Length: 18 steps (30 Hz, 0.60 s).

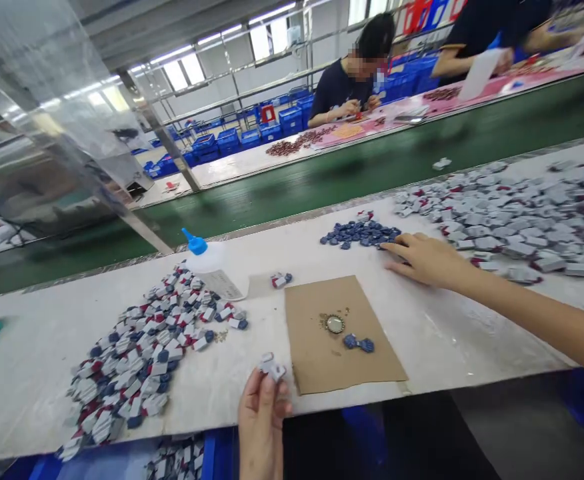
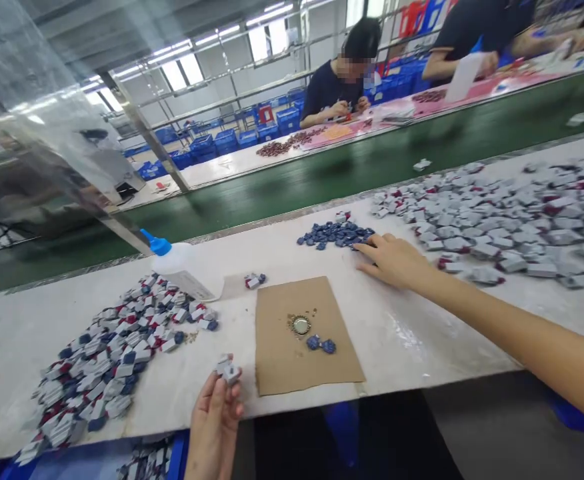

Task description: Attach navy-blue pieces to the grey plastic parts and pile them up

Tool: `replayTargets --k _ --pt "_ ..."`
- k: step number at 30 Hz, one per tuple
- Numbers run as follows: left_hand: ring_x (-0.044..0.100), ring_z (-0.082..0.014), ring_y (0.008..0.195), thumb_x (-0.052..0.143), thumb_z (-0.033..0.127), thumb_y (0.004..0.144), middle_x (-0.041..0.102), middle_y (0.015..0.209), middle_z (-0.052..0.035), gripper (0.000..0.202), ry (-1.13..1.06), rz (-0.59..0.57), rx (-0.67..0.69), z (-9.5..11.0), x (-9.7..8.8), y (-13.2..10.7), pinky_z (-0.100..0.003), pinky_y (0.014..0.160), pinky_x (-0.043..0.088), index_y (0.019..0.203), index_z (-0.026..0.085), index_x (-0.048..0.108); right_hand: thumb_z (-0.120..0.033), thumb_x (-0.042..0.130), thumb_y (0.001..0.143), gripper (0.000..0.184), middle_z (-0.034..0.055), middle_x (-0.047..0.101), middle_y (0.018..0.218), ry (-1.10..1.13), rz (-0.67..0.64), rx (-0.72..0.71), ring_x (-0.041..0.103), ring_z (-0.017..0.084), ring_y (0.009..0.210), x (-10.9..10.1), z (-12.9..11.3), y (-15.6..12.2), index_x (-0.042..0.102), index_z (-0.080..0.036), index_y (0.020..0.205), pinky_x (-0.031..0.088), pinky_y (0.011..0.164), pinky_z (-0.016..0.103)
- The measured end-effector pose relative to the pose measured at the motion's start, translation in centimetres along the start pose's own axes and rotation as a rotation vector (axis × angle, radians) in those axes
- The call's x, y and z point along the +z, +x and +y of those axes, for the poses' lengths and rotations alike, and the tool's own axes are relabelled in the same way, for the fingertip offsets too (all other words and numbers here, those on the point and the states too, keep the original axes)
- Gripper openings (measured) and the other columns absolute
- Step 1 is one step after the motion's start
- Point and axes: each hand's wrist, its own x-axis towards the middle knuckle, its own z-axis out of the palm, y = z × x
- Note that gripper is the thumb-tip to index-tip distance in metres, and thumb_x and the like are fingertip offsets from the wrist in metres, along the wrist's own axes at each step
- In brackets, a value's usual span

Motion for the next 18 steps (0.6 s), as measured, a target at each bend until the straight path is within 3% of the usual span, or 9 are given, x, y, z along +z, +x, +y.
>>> replayTargets --k 3,7,12,18 --pt "0.057 -0.0078 0.061 0.083 0.032 0.042 0.064 0.076 -0.0009 0.046 0.032 0.026 -0.005 0.6 0.3 0.1 -0.014 0.046 0.048 0.082 0.017 0.066 -0.034 0.037 0.085 0.038 0.0145 0.058 0.103 0.072 -0.023 0.003 0.056 0.028 0.089 1.6 2.0 0.0 0.059 -0.016 0.11 0.045 0.069 0.037" --pt "0.057 -0.0091 0.065 0.083 0.029 0.041 0.061 0.074 0.0 0.042 0.049 0.035 0.02 0.8 0.7 0.1 -0.015 0.048 0.05 0.077 0.016 0.066 -0.037 0.039 0.083 0.036 0.012 0.055 0.108 0.143 -0.011 0.052 0.058 0.019 0.073 1.8 2.7 0.0 0.057 -0.018 0.108 0.045 0.059 0.029" --pt "0.049 -0.0065 0.06 0.079 0.031 0.05 0.055 0.07 0.0028 0.035 0.039 0.011 0.07 0.6 0.6 0.3 -0.014 0.043 0.046 0.078 0.017 0.064 -0.056 0.043 0.076 0.047 0.0128 0.06 0.095 0.005 -0.007 0.185 0.055 0.027 0.084 0.2 3.2 -0.8 0.061 -0.018 0.099 0.038 0.048 0.027" --pt "0.061 -0.0169 0.085 0.076 0.028 0.056 0.064 0.095 -0.0054 0.031 0.113 -0.053 0.035 0.9 0.9 0.2 -0.023 0.062 0.053 0.079 0.016 0.059 -0.043 0.042 0.078 0.034 0.0088 0.064 0.09 0.091 -0.193 0.151 0.057 0.026 0.085 -0.4 2.8 -1.7 0.064 -0.021 0.093 0.039 0.051 0.028"
